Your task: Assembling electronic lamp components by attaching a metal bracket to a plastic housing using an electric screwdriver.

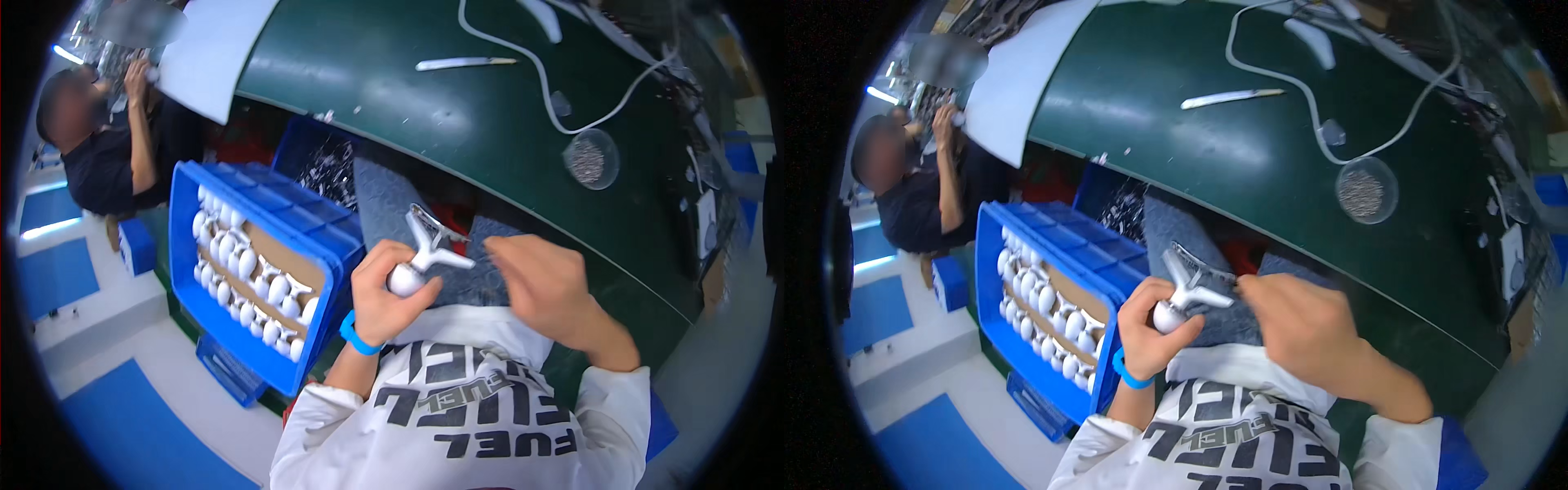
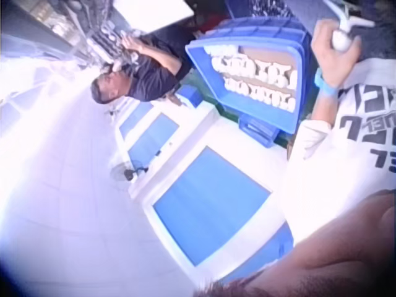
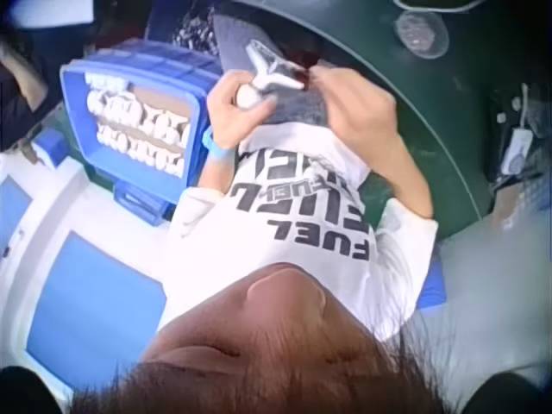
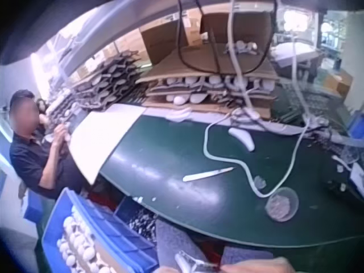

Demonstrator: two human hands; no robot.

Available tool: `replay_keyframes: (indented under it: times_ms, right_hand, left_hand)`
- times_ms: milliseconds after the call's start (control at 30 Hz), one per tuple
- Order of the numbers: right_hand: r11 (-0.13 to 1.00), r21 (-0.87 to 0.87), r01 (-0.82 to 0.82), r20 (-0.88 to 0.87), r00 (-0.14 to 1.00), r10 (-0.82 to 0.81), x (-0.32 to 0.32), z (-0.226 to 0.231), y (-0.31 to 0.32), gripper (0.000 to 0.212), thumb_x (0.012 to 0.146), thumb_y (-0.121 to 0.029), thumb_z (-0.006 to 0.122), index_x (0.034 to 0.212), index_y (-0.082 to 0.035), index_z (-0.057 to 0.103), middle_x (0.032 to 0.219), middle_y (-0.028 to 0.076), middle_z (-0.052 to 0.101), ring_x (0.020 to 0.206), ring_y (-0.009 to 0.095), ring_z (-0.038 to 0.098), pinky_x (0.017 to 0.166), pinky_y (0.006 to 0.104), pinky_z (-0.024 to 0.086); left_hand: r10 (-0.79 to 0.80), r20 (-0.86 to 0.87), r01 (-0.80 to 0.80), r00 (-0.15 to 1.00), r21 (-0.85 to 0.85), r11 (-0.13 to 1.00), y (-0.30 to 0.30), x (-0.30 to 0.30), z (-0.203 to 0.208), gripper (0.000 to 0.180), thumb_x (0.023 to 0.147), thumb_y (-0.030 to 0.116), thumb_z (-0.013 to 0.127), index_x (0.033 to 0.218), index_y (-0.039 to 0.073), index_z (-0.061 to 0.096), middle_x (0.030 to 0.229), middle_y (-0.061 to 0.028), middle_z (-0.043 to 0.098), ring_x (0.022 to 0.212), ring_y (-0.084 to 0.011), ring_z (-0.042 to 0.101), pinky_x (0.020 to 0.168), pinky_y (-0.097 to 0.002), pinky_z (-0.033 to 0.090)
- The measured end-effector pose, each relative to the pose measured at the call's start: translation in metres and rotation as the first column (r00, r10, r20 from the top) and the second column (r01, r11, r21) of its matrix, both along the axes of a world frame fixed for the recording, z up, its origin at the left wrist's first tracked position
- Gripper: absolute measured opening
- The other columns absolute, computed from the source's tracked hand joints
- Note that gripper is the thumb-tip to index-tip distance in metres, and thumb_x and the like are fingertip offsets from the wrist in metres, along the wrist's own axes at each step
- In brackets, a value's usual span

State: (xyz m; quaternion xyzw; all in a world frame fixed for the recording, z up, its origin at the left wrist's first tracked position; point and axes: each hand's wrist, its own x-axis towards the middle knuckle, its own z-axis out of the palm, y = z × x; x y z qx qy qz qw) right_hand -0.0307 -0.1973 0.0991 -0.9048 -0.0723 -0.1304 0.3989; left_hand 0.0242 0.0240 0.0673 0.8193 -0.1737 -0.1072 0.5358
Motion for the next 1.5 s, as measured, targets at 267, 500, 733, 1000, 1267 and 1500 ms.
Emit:
replay_keyframes:
  times_ms: [267, 500, 733, 1000, 1267, 1500]
  right_hand:
    - [0.663, -0.017, 0.749, -0.240, 0.640, -0.730, -0.051, -0.020, -0.089, 0.030, 0.079, -0.012, 0.079, 0.085, -0.006, 0.050, 0.057, 0.003, 0.059, 0.048, 0.010, 0.053, 0.046, 0.0244, 0.039]
    - [0.366, -0.640, 0.675, 0.231, 0.624, -0.747, -0.093, -0.002, -0.176, 0.053, 0.083, -0.027, 0.073, 0.130, -0.011, 0.055, 0.109, 0.014, 0.055, 0.098, 0.031, 0.056, 0.085, 0.0413, 0.045]
    - [0.711, 0.040, 0.702, 0.062, 0.709, -0.703, -0.102, 0.023, -0.175, 0.059, 0.086, -0.015, 0.069, 0.138, -0.004, 0.046, 0.114, 0.013, 0.054, 0.096, 0.020, 0.054, 0.079, 0.0302, 0.047]
    - [0.309, 0.918, -0.249, 0.385, 0.742, -0.548, -0.025, 0.075, -0.108, 0.077, 0.094, -0.063, 0.043, 0.138, 0.000, 0.036, 0.076, 0.010, 0.046, 0.053, 0.017, 0.045, 0.047, 0.0279, 0.040]
    - [0.359, 0.879, -0.314, 0.466, 0.724, -0.508, -0.008, 0.079, -0.084, 0.083, 0.090, -0.072, 0.039, 0.132, 0.000, 0.040, 0.076, 0.008, 0.050, 0.052, 0.016, 0.048, 0.044, 0.0297, 0.042]
    - [0.379, 0.877, -0.295, 0.467, 0.711, -0.526, -0.007, 0.074, -0.082, 0.088, 0.089, -0.075, 0.037, 0.131, 0.002, 0.040, 0.075, 0.008, 0.050, 0.051, 0.016, 0.048, 0.044, 0.0295, 0.043]
  left_hand:
    - [-0.246, -0.467, -0.006, 0.849, -0.475, 0.880, -0.038, 0.004, 0.007, 0.033, 0.076, 0.001, 0.076, 0.103, 0.000, 0.058, 0.095, -0.0031, 0.064, 0.083, -0.0060, 0.057, 0.073, -0.0219, 0.046]
    - [-0.206, -0.368, 0.022, 0.907, -0.446, 0.895, -0.088, 0.009, 0.019, 0.028, 0.075, 0.007, 0.083, 0.096, -0.001, 0.067, 0.092, -0.0045, 0.067, 0.073, -0.0074, 0.058, 0.068, -0.0229, 0.048]
    - [-0.393, -0.508, 0.072, 0.766, -0.540, 0.838, -0.113, 0.010, 0.022, 0.066, 0.075, 0.005, 0.081, 0.133, 0.000, 0.049, 0.092, 0.0007, 0.062, 0.078, -0.0021, 0.053, 0.068, -0.0161, 0.042]
    - [-0.517, -0.509, 0.199, 0.688, -0.553, 0.809, -0.126, 0.000, 0.019, 0.064, 0.079, 0.013, 0.081, 0.136, 0.002, 0.054, 0.091, 0.0049, 0.058, 0.076, -0.0012, 0.047, 0.066, -0.0168, 0.039]
    - [-0.501, -0.441, 0.230, 0.744, -0.535, 0.813, -0.125, -0.002, 0.019, 0.059, 0.079, 0.003, 0.075, 0.134, 0.000, 0.055, 0.104, 0.0037, 0.063, 0.076, 0.0008, 0.045, 0.067, -0.0155, 0.037]
    - [-0.469, -0.511, 0.156, 0.721, -0.539, 0.828, -0.127, -0.005, 0.022, 0.065, 0.076, 0.008, 0.079, 0.134, -0.004, 0.053, 0.095, -0.0014, 0.064, 0.075, -0.0070, 0.054, 0.071, -0.0223, 0.044]
